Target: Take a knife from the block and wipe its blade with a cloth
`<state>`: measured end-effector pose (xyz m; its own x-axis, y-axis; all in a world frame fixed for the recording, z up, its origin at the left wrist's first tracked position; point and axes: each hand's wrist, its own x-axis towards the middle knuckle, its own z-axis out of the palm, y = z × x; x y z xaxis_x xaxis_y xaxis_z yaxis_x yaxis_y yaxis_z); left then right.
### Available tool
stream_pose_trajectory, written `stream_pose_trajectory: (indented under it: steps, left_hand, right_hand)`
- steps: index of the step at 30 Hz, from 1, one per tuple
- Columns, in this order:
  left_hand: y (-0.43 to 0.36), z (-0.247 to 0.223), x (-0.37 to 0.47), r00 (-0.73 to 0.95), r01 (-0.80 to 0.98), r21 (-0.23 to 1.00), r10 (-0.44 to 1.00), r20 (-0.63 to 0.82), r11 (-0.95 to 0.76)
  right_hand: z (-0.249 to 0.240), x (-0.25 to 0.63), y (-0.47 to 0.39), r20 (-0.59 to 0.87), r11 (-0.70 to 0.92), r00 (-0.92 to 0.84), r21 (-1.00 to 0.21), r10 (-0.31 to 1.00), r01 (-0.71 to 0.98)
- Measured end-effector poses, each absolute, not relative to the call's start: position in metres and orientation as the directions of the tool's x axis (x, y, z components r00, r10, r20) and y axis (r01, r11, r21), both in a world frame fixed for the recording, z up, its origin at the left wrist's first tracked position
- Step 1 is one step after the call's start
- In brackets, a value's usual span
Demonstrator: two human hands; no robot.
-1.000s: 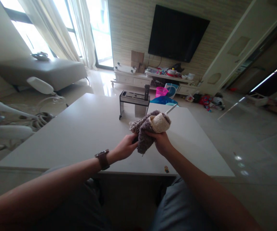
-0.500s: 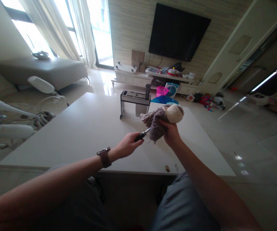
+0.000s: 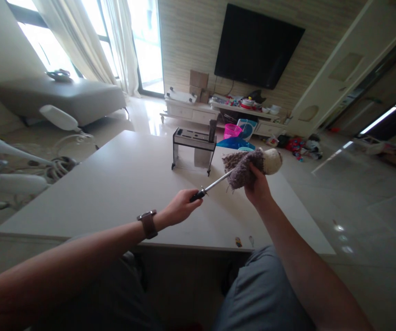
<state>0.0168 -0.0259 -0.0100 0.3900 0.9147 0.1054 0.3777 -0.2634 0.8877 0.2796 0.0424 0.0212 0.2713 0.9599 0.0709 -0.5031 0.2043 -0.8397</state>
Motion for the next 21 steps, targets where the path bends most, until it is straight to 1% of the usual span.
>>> stream_pose_trajectory:
  steps: [5, 10, 13, 18, 21]
  left_hand:
    - [-0.022, -0.013, 0.016, 0.336, 0.334, 0.904, 0.93, 0.15, -0.266]
    - [-0.022, -0.017, 0.017, 0.367, 0.279, 0.91, 0.91, 0.194, -0.307]
    - [-0.022, -0.018, 0.017, 0.383, 0.255, 0.916, 0.902, 0.198, -0.309]
    - [-0.021, -0.019, 0.016, 0.391, 0.26, 0.911, 0.898, 0.203, -0.319]
    - [-0.021, -0.019, 0.017, 0.403, 0.246, 0.916, 0.893, 0.2, -0.316]
  right_hand:
    - [0.015, 0.246, 0.025, 0.014, 0.111, 0.194, -0.861, 0.981, -0.496]
    - [0.004, 0.209, -0.002, -0.004, 0.016, 0.045, -0.907, 0.999, -0.42]
    - [0.0, 0.197, -0.012, -0.025, -0.006, 0.043, -0.923, 0.999, -0.384]
    - [0.002, 0.197, -0.012, -0.074, -0.042, 0.065, -0.918, 0.995, -0.394]
    - [0.003, 0.199, -0.011, -0.076, -0.04, 0.076, -0.92, 0.994, -0.391]
